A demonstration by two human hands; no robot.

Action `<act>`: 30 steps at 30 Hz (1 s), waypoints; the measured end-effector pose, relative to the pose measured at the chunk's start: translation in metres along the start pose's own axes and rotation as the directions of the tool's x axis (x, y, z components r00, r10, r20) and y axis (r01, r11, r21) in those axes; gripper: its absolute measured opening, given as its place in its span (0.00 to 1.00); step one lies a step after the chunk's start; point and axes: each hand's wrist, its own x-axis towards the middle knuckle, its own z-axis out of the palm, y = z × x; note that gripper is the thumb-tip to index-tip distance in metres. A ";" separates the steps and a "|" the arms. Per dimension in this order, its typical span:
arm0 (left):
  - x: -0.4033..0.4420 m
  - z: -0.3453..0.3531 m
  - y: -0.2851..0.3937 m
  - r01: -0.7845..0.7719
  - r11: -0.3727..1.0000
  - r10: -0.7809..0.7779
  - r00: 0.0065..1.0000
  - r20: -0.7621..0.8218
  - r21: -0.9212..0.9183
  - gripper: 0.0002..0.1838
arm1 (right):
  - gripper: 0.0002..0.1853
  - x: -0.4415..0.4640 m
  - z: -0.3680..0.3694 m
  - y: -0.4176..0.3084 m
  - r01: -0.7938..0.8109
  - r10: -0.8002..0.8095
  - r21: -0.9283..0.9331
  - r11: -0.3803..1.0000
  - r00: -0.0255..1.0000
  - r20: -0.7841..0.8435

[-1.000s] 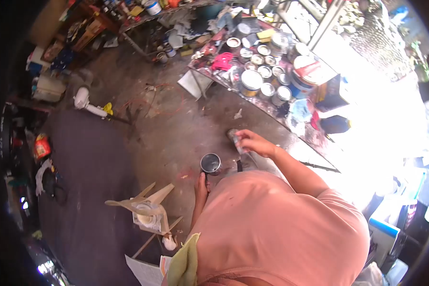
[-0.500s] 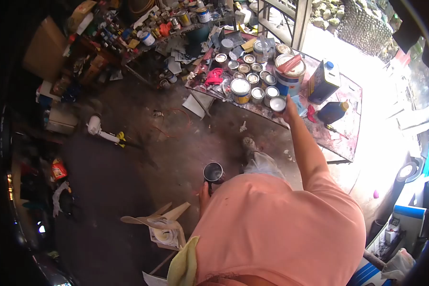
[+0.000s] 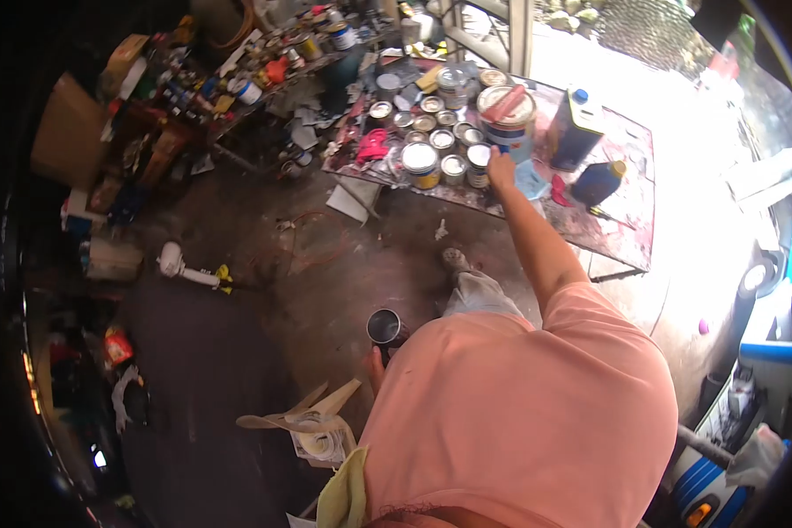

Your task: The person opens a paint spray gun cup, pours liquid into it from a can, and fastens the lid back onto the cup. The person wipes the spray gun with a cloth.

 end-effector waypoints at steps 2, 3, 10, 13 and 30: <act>0.012 0.002 -0.026 -0.004 0.995 0.009 0.999 0.051 -0.095 0.22 | 0.35 -0.048 -0.015 -0.003 0.140 -0.140 -0.021 0.990 0.989 -0.037; 0.012 0.005 -0.028 -0.039 0.999 0.041 0.998 0.051 -0.032 0.22 | 0.34 -0.076 -0.024 -0.006 0.094 -0.093 0.009 0.996 0.994 -0.060; 0.007 0.035 0.008 0.148 0.985 -0.131 0.976 0.176 -0.089 0.22 | 0.35 -0.174 -0.096 0.063 0.172 -0.192 -0.132 0.976 0.969 -0.153; 0.011 0.048 0.017 0.178 0.974 -0.149 0.968 0.203 -0.137 0.21 | 0.39 -0.168 -0.155 0.048 0.213 -0.263 -0.225 0.951 0.940 -0.219; 0.089 0.134 0.114 0.041 0.987 -0.037 0.999 0.032 -0.154 0.35 | 0.54 0.121 -0.236 -0.040 -0.162 0.037 -0.681 0.714 0.980 -0.194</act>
